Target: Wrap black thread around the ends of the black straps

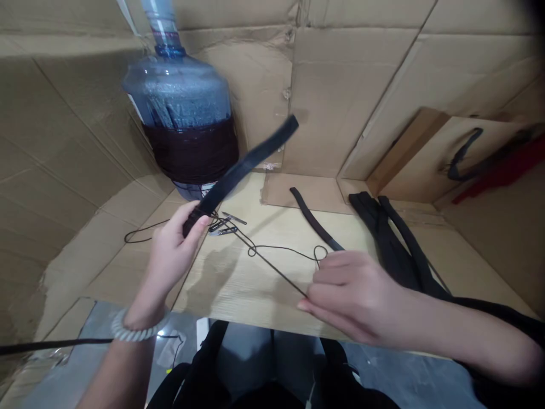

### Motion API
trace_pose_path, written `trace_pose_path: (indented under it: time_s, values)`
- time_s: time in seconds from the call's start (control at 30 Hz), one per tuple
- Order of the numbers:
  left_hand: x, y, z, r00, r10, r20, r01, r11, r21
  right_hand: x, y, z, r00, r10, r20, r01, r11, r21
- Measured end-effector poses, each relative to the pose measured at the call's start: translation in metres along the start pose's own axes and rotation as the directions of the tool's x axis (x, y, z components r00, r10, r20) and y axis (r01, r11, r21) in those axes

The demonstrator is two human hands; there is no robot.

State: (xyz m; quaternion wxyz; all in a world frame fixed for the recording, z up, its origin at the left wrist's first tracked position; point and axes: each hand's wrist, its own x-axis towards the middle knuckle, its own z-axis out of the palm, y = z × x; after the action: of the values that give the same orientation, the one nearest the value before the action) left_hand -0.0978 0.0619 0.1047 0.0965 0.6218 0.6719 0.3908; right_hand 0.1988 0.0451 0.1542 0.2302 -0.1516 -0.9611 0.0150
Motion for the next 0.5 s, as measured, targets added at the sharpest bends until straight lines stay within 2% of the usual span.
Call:
trace_pose_path:
  time_s: [0.1, 0.2, 0.23, 0.27, 0.33, 0.37, 0.4, 0.43, 0.47, 0.5]
  values:
    - [-0.005, 0.009, 0.000, 0.988, 0.074, 0.135, -0.116, 0.935, 0.335, 0.011, -0.003, -0.029, 0.990, -0.116, -0.078, 0.088, 0.952, -0.292]
    - [-0.015, 0.020, -0.001, 0.935, 0.126, 0.330, -0.287, 0.816, 0.502, 0.023, 0.010, -0.055, 0.968, -0.227, -0.110, 0.137, 0.839, -0.527]
    - [-0.019, 0.024, -0.001, 0.902, 0.167, 0.399, -0.369, 0.780, 0.506, 0.028, 0.019, -0.060, 0.962, -0.252, -0.108, 0.142, 0.795, -0.590]
    - [-0.023, 0.028, 0.000, 0.850, 0.220, 0.478, -0.461, 0.750, 0.474, 0.034, 0.029, -0.064, 0.948, -0.292, -0.127, 0.144, 0.751, -0.645]
    - [-0.030, 0.037, 0.000, 0.714, 0.334, 0.615, -0.623, 0.705, 0.340, 0.045, 0.053, -0.065, 0.930, -0.348, -0.120, 0.151, 0.657, -0.739]
    - [-0.033, 0.040, -0.001, 0.646, 0.389, 0.656, -0.680, 0.683, 0.265, 0.050, 0.065, -0.064, 0.912, -0.390, -0.124, 0.162, 0.623, -0.765]
    - [-0.035, 0.042, -0.002, 0.596, 0.440, 0.672, -0.723, 0.658, 0.210, 0.053, 0.077, -0.061, 0.889, -0.441, -0.121, 0.186, 0.591, -0.785]
    - [-0.036, 0.041, -0.005, 0.573, 0.475, 0.668, -0.750, 0.632, 0.195, 0.055, 0.088, -0.059, 0.889, -0.446, -0.098, 0.198, 0.568, -0.799]
    - [-0.036, 0.040, -0.009, 0.581, 0.495, 0.646, -0.764, 0.605, 0.224, 0.054, 0.098, -0.056, 0.897, -0.435, -0.076, 0.203, 0.560, -0.803]
    - [-0.035, 0.036, -0.014, 0.611, 0.501, 0.613, -0.764, 0.577, 0.289, 0.053, 0.105, -0.054, 0.918, -0.394, -0.049, 0.201, 0.567, -0.799]
